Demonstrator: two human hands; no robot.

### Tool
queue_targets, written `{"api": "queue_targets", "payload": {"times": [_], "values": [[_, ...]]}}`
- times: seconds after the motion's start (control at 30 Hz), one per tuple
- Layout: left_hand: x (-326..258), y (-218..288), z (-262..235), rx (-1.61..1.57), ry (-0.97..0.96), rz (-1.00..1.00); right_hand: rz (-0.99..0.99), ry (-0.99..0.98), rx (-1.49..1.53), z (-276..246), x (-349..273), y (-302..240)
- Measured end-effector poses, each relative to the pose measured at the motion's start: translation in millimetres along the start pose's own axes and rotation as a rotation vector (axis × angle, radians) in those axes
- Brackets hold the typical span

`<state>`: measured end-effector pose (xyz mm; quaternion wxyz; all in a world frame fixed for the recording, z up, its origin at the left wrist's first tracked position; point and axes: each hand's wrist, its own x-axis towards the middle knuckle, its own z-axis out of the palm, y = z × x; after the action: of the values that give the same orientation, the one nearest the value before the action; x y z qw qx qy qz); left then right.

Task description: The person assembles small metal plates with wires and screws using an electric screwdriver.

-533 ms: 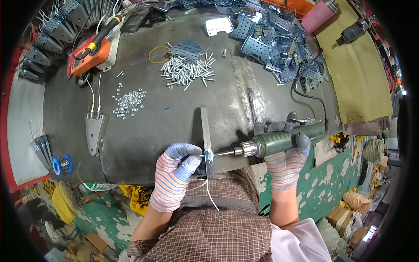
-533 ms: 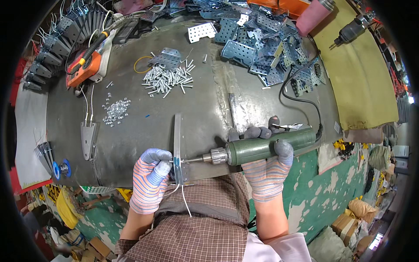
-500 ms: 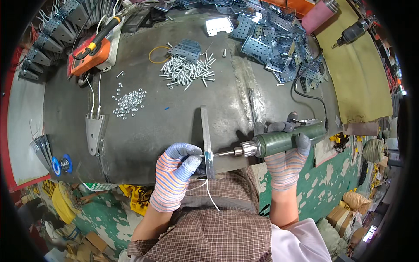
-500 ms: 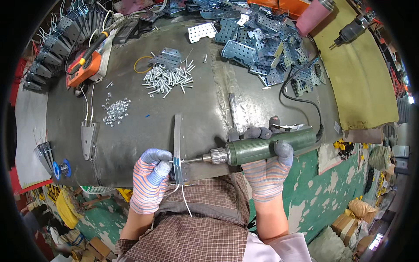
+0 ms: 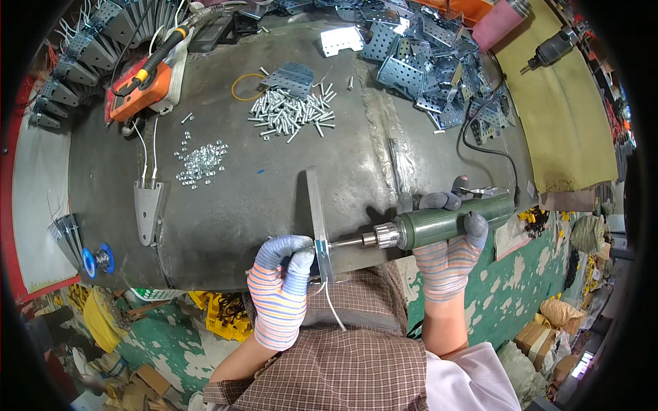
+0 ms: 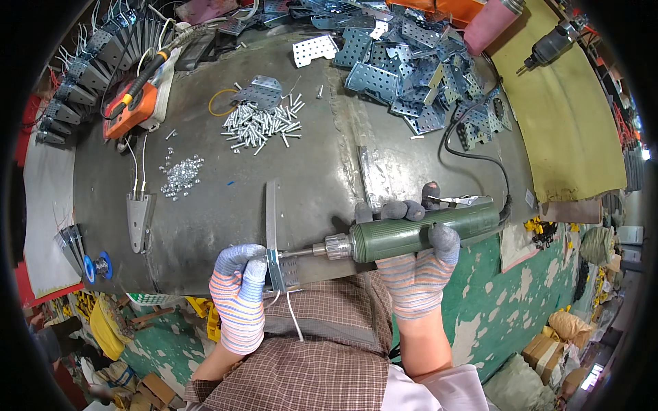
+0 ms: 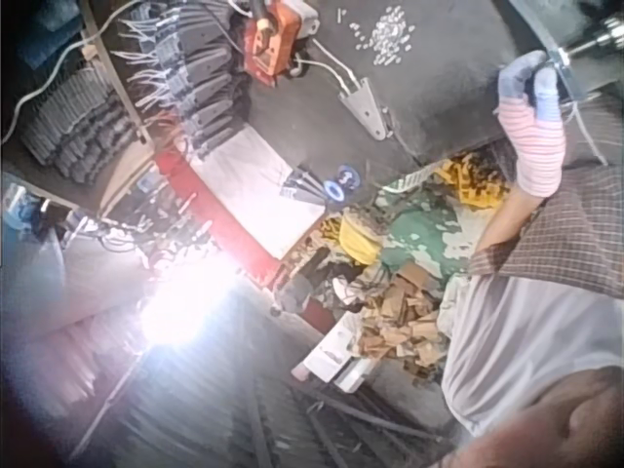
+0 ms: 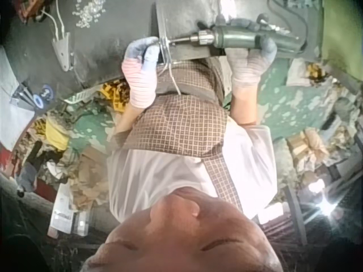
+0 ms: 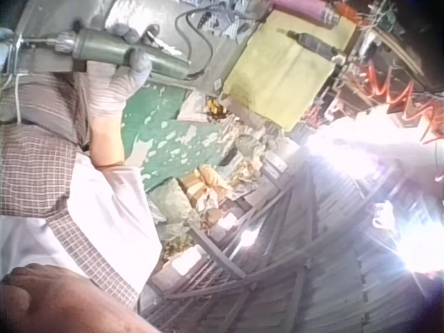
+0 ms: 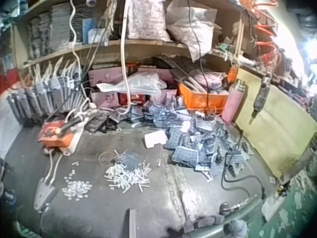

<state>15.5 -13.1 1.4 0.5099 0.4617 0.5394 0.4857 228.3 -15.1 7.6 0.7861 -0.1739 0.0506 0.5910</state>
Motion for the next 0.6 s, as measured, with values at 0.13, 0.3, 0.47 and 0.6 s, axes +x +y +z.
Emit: {"api": "queue_targets", "payload": {"times": [0.13, 0.3, 0.47, 0.6], "values": [[0, 3, 6, 0.07, 0.032, 0.044, -0.021, -0.053, -0.058, 4, 0, 2], [2, 4, 6, 0.109, -0.031, 0.084, -0.055, -0.135, -0.091, 11, 2, -1], [34, -1, 0, 0.312, -0.27, 0.355, -0.075, -0.059, -0.187, 27, 9, -21], [74, 21, -10, 0.911, -0.616, 0.791, -0.081, -0.185, -0.533, 49, 11, -52]]}}
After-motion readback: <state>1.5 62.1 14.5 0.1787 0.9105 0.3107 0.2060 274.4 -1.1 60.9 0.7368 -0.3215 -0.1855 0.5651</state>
